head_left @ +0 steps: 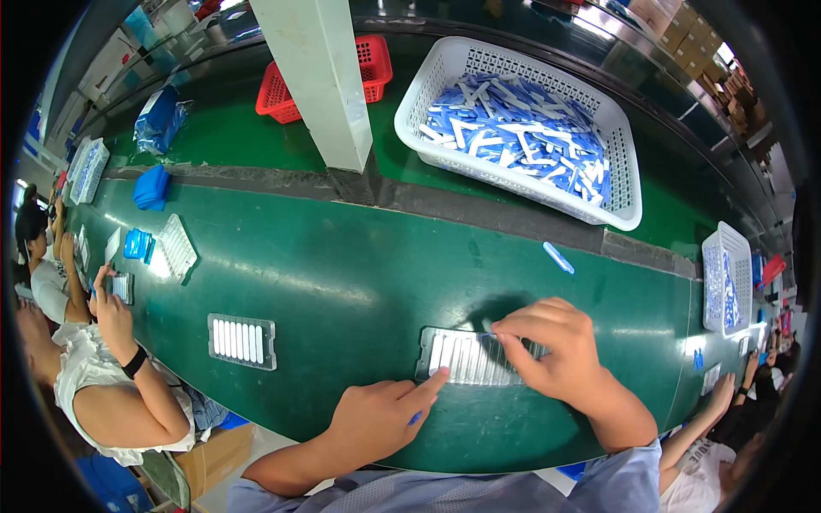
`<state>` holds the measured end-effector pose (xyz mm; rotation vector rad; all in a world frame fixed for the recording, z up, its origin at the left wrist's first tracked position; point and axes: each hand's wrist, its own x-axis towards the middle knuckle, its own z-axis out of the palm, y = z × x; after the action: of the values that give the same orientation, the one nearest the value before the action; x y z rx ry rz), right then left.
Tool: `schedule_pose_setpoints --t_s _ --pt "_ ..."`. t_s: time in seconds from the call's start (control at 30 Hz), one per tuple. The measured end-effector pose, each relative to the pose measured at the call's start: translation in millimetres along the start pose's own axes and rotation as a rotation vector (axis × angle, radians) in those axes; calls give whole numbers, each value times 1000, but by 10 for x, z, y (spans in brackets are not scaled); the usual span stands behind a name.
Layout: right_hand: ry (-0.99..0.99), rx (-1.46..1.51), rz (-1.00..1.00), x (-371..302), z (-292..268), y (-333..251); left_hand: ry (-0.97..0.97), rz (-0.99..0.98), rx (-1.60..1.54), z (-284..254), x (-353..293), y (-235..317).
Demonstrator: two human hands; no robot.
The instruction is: The person takes plastic strips from a basket, places clear plastic trays on the work surface, and inserts the strips into the slots of the trays by hand.
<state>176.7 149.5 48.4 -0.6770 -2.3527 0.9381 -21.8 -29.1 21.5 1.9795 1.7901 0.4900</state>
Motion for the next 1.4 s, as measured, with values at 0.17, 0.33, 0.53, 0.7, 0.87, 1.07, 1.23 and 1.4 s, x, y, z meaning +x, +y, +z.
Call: schedule_pose_setpoints --t_s 0.17,0.33,0.53,0.7,0.87,1.07,1.23,1.4 --pt "-27 -574 -454 -137 200 -74 -1 -225 -1121 -90 -103 -52" --pt "-306 -354 -229 -270 284 -220 -133 -464 -2101 -41 -170 -209" --pt "-450 -103 -60 -140 93 -144 -194 -503 -2058 -64 -201 -258" --pt "-296 278 -8 -30 135 -236 -224 -526 -1844 -92 -131 -97" --pt "-375 352 68 -23 280 -290 -292 -315 -1632 -46 -88 21" --pt "-22 748 484 -80 161 20 -157 -412 -1660 -145 -126 -116" --pt "5 885 572 -91 101 75 -104 -497 -1577 -181 -144 -174" --pt "-82 454 258 -58 29 69 -98 -507 -1663 -160 -141 -174"
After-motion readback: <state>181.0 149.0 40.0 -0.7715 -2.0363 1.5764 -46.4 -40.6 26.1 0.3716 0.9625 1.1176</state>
